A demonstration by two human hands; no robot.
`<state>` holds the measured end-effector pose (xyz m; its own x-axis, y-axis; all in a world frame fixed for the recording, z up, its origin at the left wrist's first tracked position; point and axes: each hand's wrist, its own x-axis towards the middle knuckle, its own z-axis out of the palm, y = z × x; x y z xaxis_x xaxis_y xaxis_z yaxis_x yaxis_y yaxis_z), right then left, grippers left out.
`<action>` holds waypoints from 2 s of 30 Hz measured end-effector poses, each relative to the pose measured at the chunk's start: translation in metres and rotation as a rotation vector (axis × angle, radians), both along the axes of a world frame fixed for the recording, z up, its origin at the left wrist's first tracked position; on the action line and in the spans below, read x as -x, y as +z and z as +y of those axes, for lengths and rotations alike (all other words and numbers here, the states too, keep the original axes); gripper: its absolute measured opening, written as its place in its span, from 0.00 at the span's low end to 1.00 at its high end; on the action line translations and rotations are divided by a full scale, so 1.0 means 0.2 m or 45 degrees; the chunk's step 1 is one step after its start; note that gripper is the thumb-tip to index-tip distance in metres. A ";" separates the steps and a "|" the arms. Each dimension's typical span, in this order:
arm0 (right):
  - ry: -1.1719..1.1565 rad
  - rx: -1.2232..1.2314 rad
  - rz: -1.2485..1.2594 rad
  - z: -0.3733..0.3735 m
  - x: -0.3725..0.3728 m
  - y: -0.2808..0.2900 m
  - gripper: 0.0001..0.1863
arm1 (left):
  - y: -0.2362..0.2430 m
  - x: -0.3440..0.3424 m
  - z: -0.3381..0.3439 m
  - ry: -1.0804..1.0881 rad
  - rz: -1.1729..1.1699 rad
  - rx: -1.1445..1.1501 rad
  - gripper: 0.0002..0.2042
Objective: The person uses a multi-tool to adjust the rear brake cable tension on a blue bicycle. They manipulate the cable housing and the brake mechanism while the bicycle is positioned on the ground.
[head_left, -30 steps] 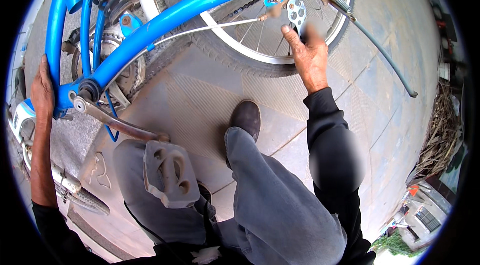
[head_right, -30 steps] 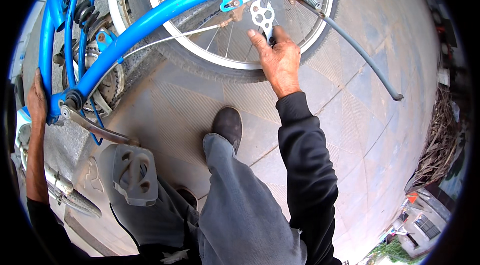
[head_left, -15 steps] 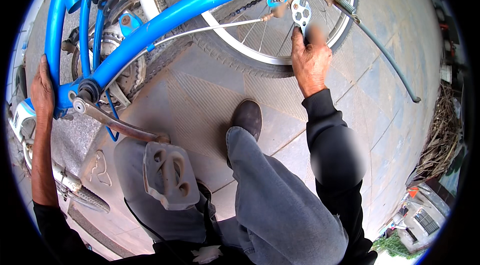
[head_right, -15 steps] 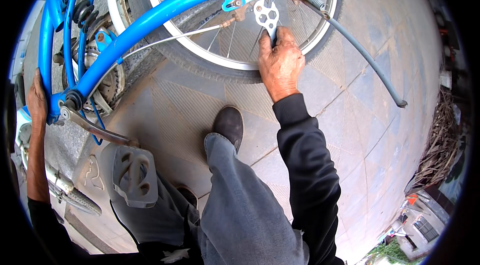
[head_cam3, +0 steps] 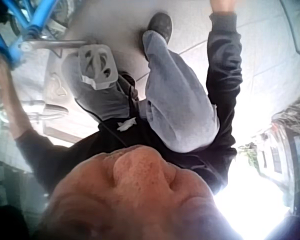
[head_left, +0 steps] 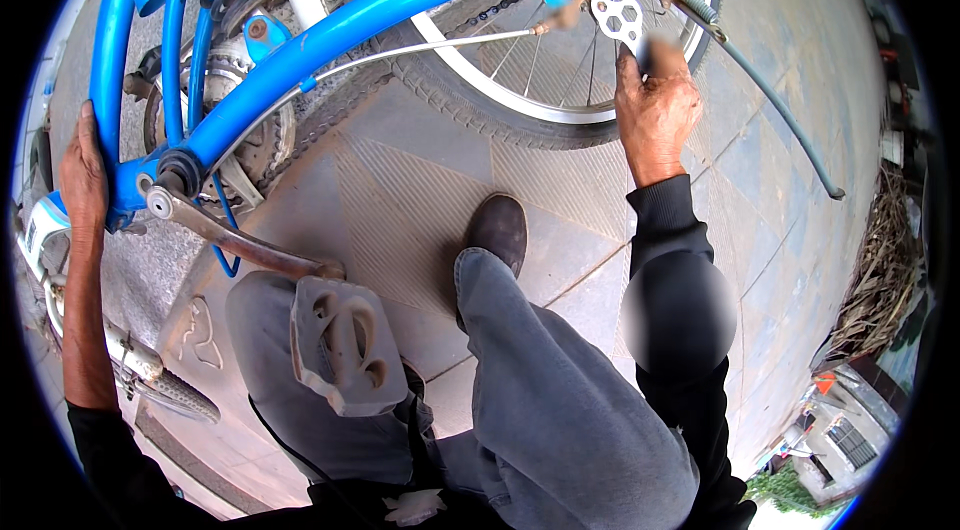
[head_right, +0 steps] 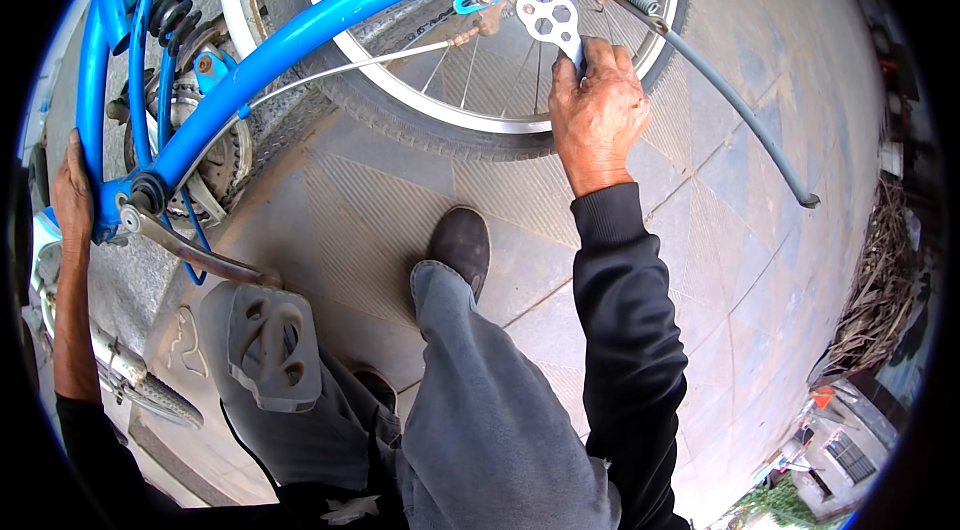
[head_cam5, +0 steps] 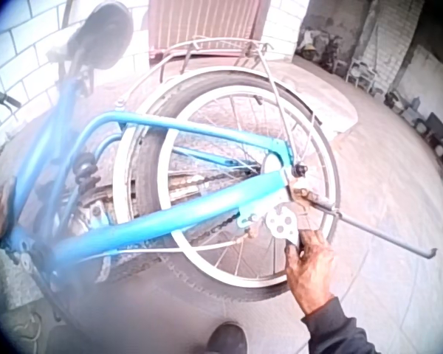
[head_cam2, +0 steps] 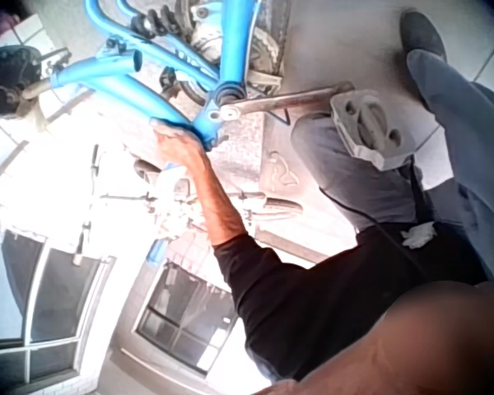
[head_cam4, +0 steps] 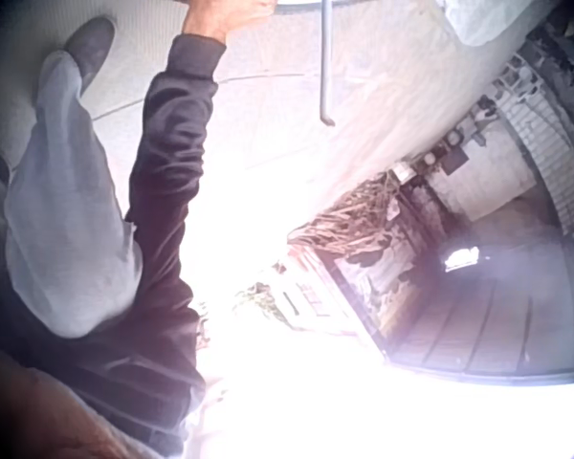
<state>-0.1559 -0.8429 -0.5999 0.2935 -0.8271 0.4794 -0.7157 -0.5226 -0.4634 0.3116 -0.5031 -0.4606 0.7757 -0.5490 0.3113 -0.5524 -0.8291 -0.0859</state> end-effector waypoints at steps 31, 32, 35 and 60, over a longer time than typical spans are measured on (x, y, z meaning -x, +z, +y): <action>0.142 -1.359 -1.071 0.26 -0.17 0.13 0.18 | 0.01 0.01 0.00 -0.001 0.085 0.020 0.35; 0.137 -1.376 -1.076 0.25 -0.18 0.14 0.18 | 0.01 0.01 0.00 0.001 0.097 0.017 0.34; 0.138 -1.456 -1.150 0.25 -0.20 0.18 0.18 | 0.02 0.01 0.00 -0.015 0.073 0.016 0.35; 0.246 -1.726 -1.238 0.27 -0.29 0.28 0.21 | 0.01 -0.03 0.03 -0.052 0.045 -0.029 0.34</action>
